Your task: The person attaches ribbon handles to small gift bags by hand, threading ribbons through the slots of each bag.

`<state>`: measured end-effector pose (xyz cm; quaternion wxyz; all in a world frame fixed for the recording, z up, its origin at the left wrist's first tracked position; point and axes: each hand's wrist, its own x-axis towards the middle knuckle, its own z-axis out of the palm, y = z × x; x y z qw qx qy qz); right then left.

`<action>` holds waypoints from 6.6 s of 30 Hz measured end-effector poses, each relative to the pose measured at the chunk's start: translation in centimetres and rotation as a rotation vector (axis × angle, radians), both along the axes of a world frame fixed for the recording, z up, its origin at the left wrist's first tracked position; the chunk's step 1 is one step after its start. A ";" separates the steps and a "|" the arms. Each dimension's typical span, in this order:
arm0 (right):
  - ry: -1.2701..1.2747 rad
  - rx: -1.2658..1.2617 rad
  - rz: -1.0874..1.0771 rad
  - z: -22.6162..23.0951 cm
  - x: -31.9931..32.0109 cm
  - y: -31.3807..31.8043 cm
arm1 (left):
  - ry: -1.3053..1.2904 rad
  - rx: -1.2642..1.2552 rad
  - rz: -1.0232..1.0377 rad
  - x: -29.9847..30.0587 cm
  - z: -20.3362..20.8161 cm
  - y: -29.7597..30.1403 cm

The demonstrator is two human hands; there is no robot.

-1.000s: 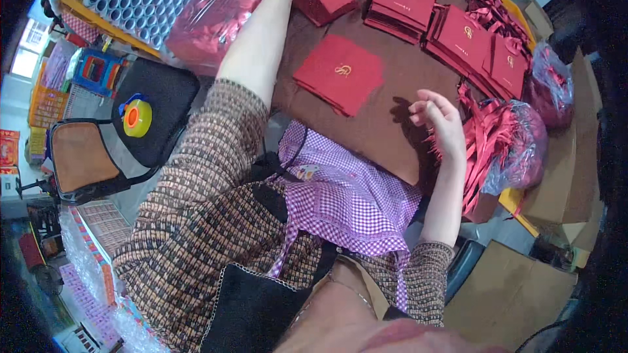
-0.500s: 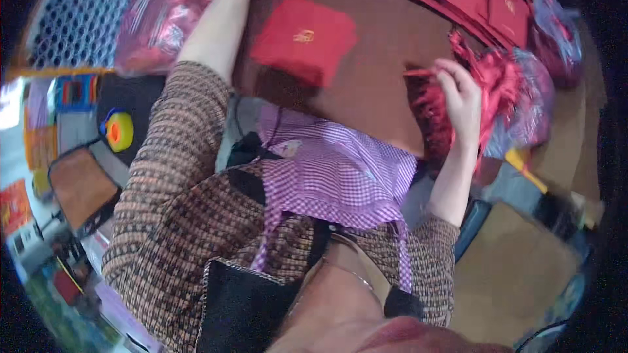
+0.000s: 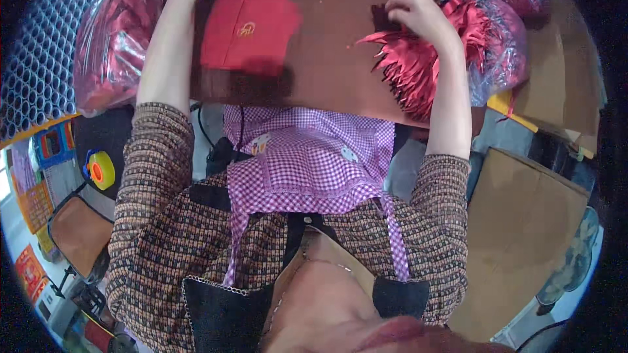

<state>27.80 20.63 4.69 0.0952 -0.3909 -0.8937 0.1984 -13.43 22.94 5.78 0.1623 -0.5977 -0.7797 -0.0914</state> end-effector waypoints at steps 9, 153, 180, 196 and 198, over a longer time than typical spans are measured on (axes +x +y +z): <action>0.034 0.171 0.030 -3.5 -1.5 -6.2 | -0.034 -0.783 -0.998 8.7 0.8 -10.5; 0.487 0.303 -0.425 -0.2 -8.4 -16.9 | -0.979 -0.296 -0.750 15.5 0.7 -17.9; 0.262 0.418 -0.414 -0.1 -8.4 -17.0 | -0.808 -0.283 -0.782 17.4 1.6 -19.2; 0.652 -0.286 -0.271 -2.4 -5.1 -13.9 | -1.142 -0.686 -0.824 15.0 -0.5 -17.8; 0.653 -0.342 -0.264 -2.4 -4.9 -13.9 | -1.120 -0.703 -0.877 14.9 -0.4 -18.0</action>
